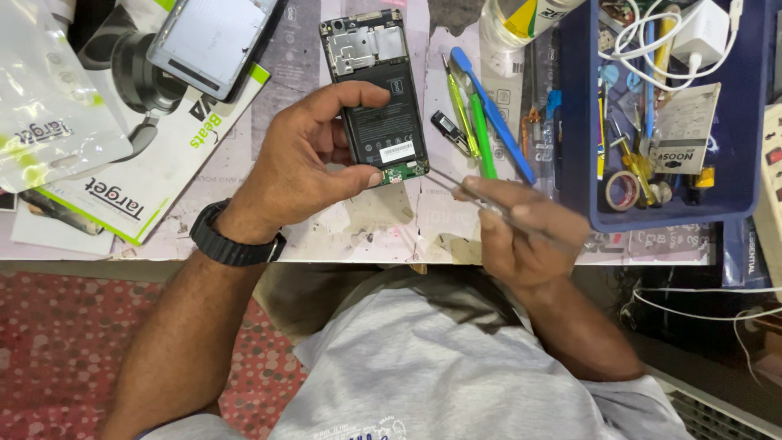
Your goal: The person cleans a small circuit board with a toothbrush, then uses tweezers to connect ribbon cables and adjust internal components inside a disassembled smartphone. The phone remains open on the workbench throughout the clip.
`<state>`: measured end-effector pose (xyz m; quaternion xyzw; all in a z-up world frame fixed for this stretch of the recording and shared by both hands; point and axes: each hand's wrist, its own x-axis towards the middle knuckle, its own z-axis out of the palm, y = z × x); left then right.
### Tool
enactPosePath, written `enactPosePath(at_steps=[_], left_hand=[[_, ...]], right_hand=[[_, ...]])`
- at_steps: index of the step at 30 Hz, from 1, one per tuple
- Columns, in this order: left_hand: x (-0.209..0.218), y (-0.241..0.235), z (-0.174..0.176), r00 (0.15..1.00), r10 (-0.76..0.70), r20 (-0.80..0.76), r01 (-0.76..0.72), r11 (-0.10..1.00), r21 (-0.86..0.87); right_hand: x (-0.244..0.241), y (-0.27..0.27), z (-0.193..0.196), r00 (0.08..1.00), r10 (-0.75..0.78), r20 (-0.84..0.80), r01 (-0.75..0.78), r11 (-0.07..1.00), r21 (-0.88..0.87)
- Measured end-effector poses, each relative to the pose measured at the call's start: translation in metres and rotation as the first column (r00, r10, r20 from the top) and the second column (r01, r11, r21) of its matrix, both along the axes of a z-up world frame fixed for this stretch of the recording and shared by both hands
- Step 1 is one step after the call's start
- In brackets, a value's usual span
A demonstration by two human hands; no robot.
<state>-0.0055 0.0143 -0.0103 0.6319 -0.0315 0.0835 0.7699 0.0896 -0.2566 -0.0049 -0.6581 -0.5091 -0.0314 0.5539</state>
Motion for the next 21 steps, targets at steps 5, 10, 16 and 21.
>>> enactPosePath(at_steps=[5,10,16,21], left_hand=[[0.000,0.000,-0.001,1.000,-0.012,0.020,0.013,0.999,-0.049],[-0.002,0.004,0.002,1.000,-0.004,-0.001,0.003,0.996,-0.091],[-0.003,0.007,0.006,1.000,0.002,-0.007,-0.003,0.991,-0.133],[-0.004,0.007,0.005,1.000,0.006,-0.004,-0.006,0.989,-0.149]], right_hand=[[0.007,0.007,0.003,0.985,0.075,0.154,-0.080,0.997,0.023],[0.005,0.002,0.011,0.997,0.001,0.076,-0.011,0.992,0.129],[0.000,-0.004,0.016,0.997,0.018,0.069,-0.021,0.998,0.052],[0.006,0.008,0.012,0.985,0.061,-0.162,-0.016,0.965,0.263]])
